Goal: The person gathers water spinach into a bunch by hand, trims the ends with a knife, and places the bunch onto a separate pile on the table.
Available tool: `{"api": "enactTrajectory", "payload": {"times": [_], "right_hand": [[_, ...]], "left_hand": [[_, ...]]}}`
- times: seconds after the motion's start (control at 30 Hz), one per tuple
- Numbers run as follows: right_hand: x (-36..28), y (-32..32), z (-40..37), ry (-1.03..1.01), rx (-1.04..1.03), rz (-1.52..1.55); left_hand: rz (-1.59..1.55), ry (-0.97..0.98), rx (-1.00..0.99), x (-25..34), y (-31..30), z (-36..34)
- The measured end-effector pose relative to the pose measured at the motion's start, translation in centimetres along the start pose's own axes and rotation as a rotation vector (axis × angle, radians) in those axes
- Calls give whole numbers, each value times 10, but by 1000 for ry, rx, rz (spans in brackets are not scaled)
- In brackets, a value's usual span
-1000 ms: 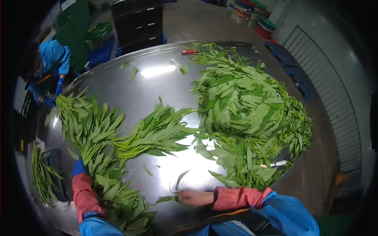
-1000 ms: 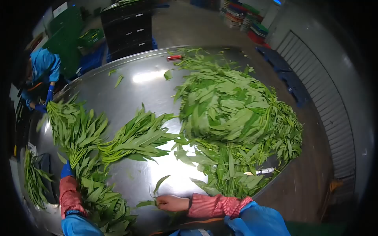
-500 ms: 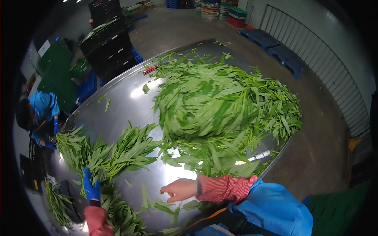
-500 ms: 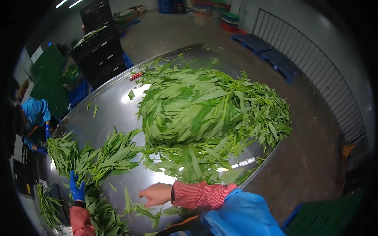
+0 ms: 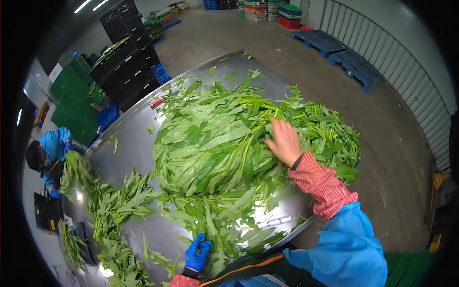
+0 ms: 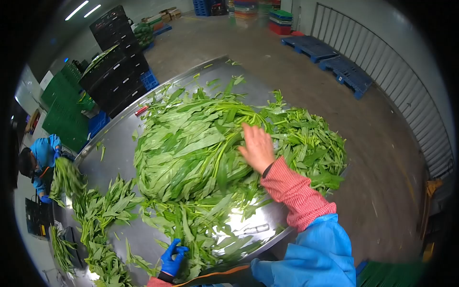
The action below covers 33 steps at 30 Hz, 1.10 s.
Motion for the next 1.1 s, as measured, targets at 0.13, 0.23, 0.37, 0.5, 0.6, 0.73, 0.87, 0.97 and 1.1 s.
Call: {"api": "enactTrajectory", "payload": {"times": [0.13,0.23,0.37,0.5,0.6,0.73,0.87,0.97,1.1], "right_hand": [[51,25,34,-78,-133,-207],[65,49,59,-156,-133,-182],[73,70,92,-234,-241,-110],[76,97,116,-312,-389,-78],[77,121,125,-313,-556,-20],[86,145,121,-284,-760,166],[118,142,144,-135,-706,417],[120,142,157,-152,-600,289],[104,182,151,-182,-681,197]], "left_hand": [[100,-9,-68,18,68,-8],[176,-22,-70,27,89,-9],[266,-82,-23,37,93,-5],[370,-120,83,11,94,-10],[429,-96,43,2,101,-12],[416,-41,29,14,111,-6],[375,-115,31,8,109,-9],[355,-210,17,0,108,-17],[380,-157,-16,32,118,-2]]}}
Point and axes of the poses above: each hand's wrist, its own z-axis towards the middle knuckle, its own y-axis out of the palm, x = y × z, the point moved 10 cm from there along z, towards the middle knuckle, and after that the axes turned 11 degrees about x, right-handed, at the moved point
